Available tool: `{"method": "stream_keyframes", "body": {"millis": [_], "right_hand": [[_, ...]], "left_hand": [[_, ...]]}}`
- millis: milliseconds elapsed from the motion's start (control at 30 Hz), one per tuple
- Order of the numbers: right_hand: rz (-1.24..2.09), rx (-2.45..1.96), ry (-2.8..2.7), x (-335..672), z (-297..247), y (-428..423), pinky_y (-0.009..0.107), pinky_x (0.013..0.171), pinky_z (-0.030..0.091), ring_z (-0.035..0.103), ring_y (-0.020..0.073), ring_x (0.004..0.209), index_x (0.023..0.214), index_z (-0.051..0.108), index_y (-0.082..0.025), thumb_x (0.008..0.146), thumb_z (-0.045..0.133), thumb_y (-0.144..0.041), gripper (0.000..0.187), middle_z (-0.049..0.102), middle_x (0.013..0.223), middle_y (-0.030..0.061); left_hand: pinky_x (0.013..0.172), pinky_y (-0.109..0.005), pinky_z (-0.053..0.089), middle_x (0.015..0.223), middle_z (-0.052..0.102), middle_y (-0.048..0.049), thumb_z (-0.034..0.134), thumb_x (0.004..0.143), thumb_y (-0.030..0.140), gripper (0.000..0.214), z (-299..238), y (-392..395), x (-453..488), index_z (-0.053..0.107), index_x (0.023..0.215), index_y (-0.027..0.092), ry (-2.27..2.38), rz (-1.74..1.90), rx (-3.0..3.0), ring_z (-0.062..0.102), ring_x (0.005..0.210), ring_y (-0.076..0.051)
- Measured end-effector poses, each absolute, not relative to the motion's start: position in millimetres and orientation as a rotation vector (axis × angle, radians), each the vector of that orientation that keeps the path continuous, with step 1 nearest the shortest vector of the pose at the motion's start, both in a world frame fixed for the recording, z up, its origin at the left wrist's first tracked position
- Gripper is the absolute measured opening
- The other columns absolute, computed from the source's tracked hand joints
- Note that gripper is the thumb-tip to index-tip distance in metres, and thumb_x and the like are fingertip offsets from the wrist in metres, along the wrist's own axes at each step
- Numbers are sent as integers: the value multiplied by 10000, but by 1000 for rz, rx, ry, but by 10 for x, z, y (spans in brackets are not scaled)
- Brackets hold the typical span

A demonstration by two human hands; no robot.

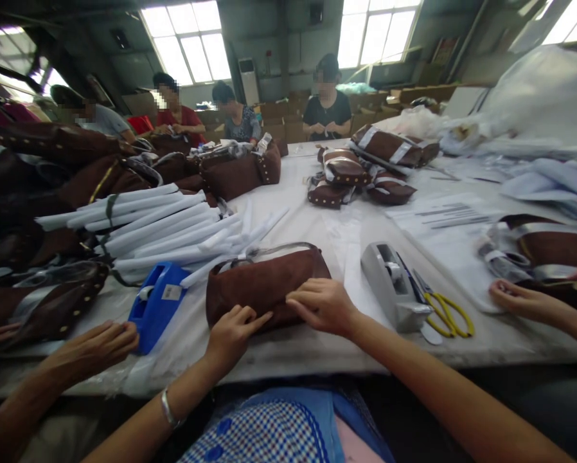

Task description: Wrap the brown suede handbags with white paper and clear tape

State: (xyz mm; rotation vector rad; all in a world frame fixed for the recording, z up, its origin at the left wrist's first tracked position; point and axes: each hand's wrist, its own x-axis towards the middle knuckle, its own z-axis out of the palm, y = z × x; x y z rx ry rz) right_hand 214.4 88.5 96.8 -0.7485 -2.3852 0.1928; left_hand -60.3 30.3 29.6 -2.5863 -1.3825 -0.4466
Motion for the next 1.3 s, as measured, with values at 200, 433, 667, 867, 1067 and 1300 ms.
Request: {"method": "stream_keyframes", "body": {"millis": [200,433,667,867,1067,1300], "right_hand": [[-276,-899,-2421,1759,428,1196,593,1189,251,310,346,1469,1538,361,-238,977,516,-450,619,374,1585,122],[-294,-922,-2443,1739,222,1241,598,1203,205,228,347,1503,1545,341,-223,978,520,-443,634,299,1620,127],[-208,-913,-2405,1738,260,1262,578,1214,223,219,327,1509,1571,253,-148,979,513,-424,703,305,1612,148],[-178,-869,-2392,1720,162,1235,542,1226,234,207,310,1515,1574,218,-106,981,500,-415,726,336,1600,141],[-204,-902,-2345,1849,643,1204,552,1225,243,216,317,1513,1595,128,-133,984,466,-537,807,300,1615,141],[-279,-1160,-2183,1899,343,1243,564,1222,234,188,325,1518,1601,101,-156,995,447,-495,776,248,1634,137]], "left_hand": [[669,-301,412,869,615,-9,539,936,97,475,168,271,-575,599,1320,370,-1379,-546,-2562,526,780,-162],[714,-326,507,967,680,-29,678,856,353,341,738,247,-506,679,1192,295,-1587,-501,-2770,611,881,-202],[1170,-492,310,1485,524,-91,480,996,317,464,711,701,-414,468,1454,249,-1151,-611,-2540,466,1382,-263],[1252,-518,86,1581,391,-70,499,982,385,574,75,732,-444,372,1518,226,-1170,-524,-2439,314,1486,-255],[1258,-506,80,1605,335,-59,494,978,391,591,165,754,-435,349,1531,239,-1190,-523,-2433,278,1501,-254],[1262,-502,62,1598,352,-43,516,971,412,600,138,769,-432,349,1529,268,-1174,-569,-2488,299,1493,-247]]}}
